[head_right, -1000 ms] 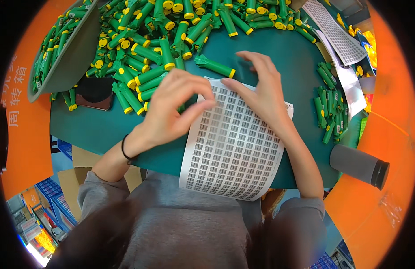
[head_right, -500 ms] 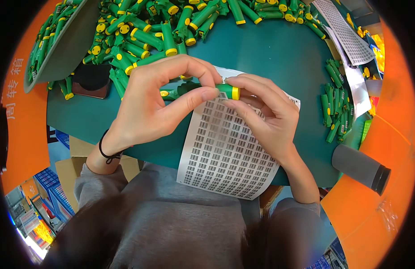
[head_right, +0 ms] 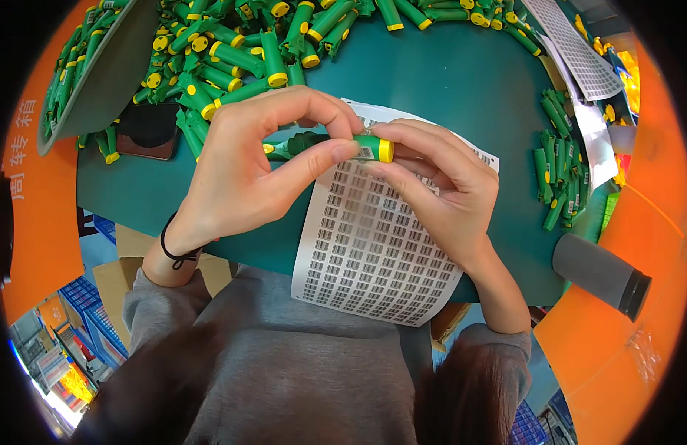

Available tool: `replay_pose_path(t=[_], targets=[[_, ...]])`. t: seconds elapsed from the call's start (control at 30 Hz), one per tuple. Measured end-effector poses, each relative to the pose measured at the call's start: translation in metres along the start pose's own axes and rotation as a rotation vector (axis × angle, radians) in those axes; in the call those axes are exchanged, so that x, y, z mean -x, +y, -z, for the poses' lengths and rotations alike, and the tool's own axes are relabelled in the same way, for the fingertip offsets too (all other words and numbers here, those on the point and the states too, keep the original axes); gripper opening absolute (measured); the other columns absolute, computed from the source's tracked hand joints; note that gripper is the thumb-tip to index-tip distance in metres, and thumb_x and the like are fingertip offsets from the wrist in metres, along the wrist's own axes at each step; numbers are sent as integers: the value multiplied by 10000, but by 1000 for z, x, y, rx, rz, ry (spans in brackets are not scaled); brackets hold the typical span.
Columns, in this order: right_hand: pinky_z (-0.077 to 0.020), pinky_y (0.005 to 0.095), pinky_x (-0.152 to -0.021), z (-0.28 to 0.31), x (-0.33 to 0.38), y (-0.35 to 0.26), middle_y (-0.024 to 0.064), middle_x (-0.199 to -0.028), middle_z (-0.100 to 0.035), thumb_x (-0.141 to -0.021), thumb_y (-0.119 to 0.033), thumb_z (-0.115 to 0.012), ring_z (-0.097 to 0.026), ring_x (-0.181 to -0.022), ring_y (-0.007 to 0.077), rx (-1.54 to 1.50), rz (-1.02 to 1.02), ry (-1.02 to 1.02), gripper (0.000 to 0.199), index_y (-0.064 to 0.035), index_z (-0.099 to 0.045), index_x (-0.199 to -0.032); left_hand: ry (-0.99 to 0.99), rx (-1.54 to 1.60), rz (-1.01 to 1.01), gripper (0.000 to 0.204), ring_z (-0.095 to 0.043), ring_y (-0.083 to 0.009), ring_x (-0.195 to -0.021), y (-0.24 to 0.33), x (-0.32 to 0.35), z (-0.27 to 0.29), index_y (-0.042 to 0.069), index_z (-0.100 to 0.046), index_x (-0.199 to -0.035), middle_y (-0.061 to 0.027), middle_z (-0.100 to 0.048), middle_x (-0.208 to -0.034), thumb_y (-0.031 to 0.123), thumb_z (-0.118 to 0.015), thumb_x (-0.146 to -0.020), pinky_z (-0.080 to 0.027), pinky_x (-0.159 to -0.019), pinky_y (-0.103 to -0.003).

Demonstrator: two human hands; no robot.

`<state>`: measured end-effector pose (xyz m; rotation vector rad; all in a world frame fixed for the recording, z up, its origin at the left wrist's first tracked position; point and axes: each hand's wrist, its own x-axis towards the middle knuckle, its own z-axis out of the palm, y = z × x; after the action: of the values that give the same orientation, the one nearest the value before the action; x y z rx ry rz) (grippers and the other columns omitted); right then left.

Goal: Applying small barcode labels to green and yellow cylindrical toy components at a factory workbench.

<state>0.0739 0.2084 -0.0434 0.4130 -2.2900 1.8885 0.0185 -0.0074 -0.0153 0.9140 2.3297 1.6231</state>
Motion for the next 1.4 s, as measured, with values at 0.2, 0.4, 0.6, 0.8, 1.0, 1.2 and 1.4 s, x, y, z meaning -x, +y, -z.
replay_pose_path(t=[0.2, 0.4, 0.6, 0.8, 1.0, 1.2, 1.4], targets=[[-580, 339, -935, 2, 3, -3, 175, -1217, -616, -803, 134, -702, -656, -1075, 240, 36, -5, -43, 379, 66, -640, -1170, -4, -32, 25, 101, -663, -162, -917, 1, 0, -1, -25, -672, -927, -74, -701, -921, 19, -707, -843, -511, -857, -292], [-575, 341, -935, 1, 2, 0, 172, -1212, -621, -787, 131, -718, -654, -1074, 239, -19, -38, -20, 387, 67, -646, -1161, -11, -19, 42, 104, -654, -121, -868, -1, -4, -1, 1, -680, -925, -41, -695, -898, 71, -723, -862, -514, -782, -259], [-554, 346, -907, 3, -4, -6, 173, -1151, -652, -752, 109, -756, -647, -1047, 240, 13, -3, -103, 374, 72, -660, -1112, -235, 337, 310, 422, -584, -92, -535, -13, -5, -3, -2, -708, -806, -87, -633, -601, 398, -668, -933, -420, -480, -270], [-511, 347, -869, 21, -15, -6, 141, -1175, -610, -664, -52, -848, -621, -1046, 253, 531, 27, -62, 533, -16, -644, -1155, 395, -150, -169, 277, -648, -106, -747, -12, -5, 84, 49, -758, -890, -82, -714, -791, 311, -674, -924, -490, -675, -263], [-492, 295, -749, 56, -10, 6, 111, -1113, -613, -714, -85, -819, -606, -927, 193, 846, -119, -265, 380, -12, -617, -1026, 1041, -993, 305, 381, -683, -259, -769, 5, 5, 265, 37, -727, -1004, -202, -712, -825, 329, -484, -1027, -509, -713, -368], [-436, 218, -687, 52, -24, -8, -2, -855, -608, -861, -83, -707, -551, -786, 59, 289, -458, -197, 158, -4, -611, -959, 619, -683, -302, 186, -666, -211, -991, 0, -7, 136, 7, -713, -1081, -107, -720, -1025, 100, -660, -928, -491, -892, -282], [-456, 192, -699, 42, -25, -19, 5, -885, -642, -924, -143, -678, -580, -802, 43, -49, -559, -156, 150, 1, -644, -952, 201, -466, -484, 248, -614, -259, -936, -5, -8, -16, 97, -741, -1004, -32, -670, -1002, 135, -791, -763, -489, -796, -375]])
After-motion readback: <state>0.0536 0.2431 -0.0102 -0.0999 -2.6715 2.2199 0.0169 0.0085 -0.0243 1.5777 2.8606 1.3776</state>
